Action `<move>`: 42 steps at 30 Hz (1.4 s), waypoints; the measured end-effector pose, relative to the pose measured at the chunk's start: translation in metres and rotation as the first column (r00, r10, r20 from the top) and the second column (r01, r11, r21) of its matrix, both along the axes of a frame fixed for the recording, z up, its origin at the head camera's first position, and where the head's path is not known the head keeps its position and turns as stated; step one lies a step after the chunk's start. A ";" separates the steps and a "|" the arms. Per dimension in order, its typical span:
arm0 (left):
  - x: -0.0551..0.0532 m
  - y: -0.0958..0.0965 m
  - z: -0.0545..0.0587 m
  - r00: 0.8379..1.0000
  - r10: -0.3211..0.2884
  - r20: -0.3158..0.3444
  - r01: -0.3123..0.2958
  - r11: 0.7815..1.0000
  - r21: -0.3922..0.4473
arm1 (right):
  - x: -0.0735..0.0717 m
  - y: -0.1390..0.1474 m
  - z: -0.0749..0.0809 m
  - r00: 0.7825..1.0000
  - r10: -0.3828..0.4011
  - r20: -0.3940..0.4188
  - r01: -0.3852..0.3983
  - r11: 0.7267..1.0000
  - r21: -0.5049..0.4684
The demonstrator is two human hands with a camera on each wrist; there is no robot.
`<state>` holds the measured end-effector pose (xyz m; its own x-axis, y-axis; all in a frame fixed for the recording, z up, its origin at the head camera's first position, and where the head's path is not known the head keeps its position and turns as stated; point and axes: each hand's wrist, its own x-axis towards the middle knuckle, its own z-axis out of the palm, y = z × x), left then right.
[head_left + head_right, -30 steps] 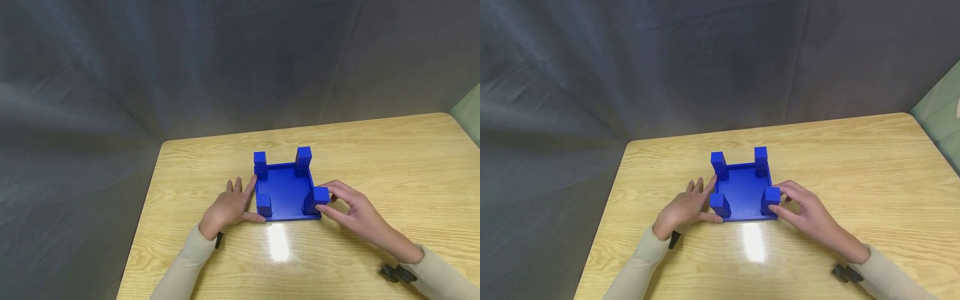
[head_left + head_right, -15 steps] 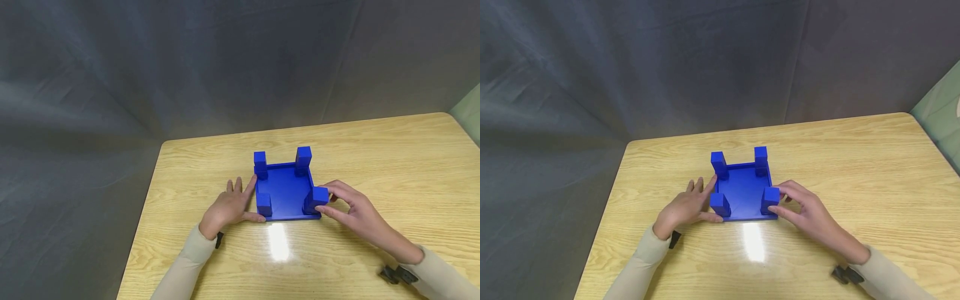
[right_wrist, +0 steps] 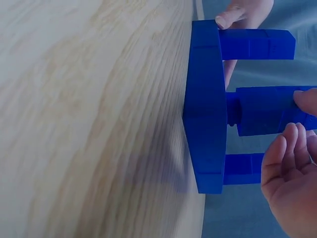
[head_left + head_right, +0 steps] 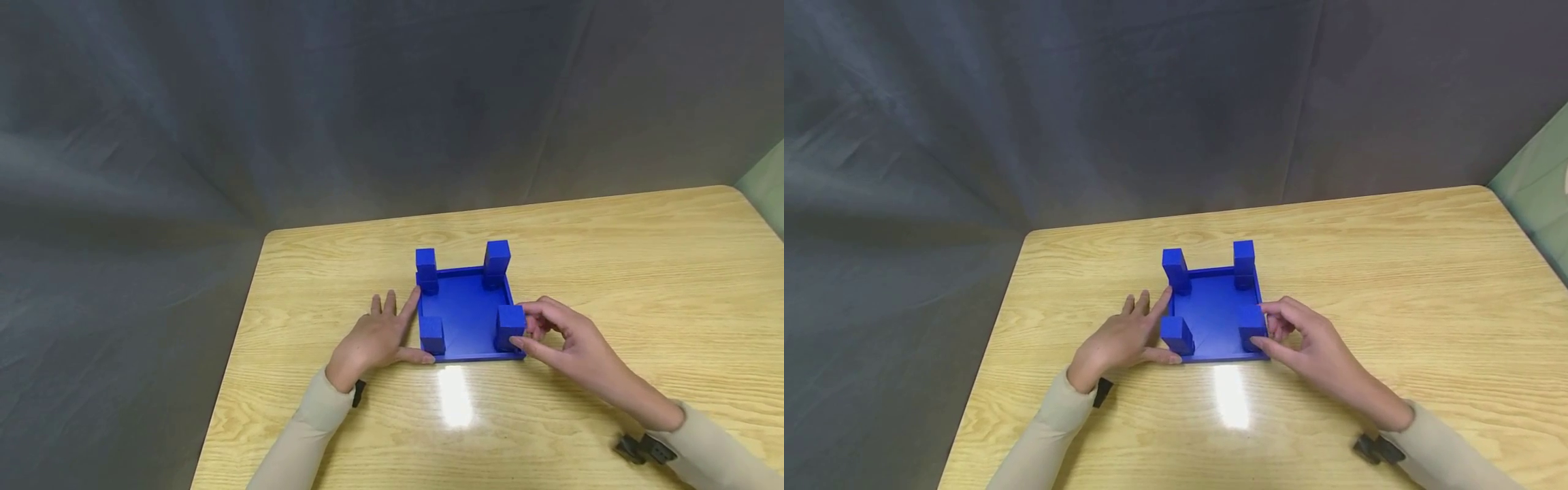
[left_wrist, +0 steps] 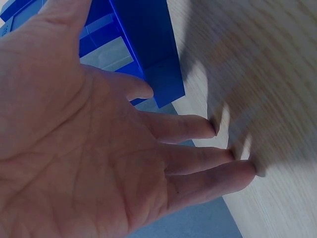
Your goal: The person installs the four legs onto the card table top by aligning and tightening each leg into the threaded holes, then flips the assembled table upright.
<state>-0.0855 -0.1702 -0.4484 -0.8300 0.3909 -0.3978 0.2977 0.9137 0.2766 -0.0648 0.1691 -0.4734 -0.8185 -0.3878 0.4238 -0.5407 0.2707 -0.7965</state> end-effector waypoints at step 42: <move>0.001 -0.002 -0.002 1.000 -0.004 -0.012 0.004 1.000 0.005 | -0.001 -0.006 -0.001 0.998 -0.057 0.000 0.056 0.995 0.079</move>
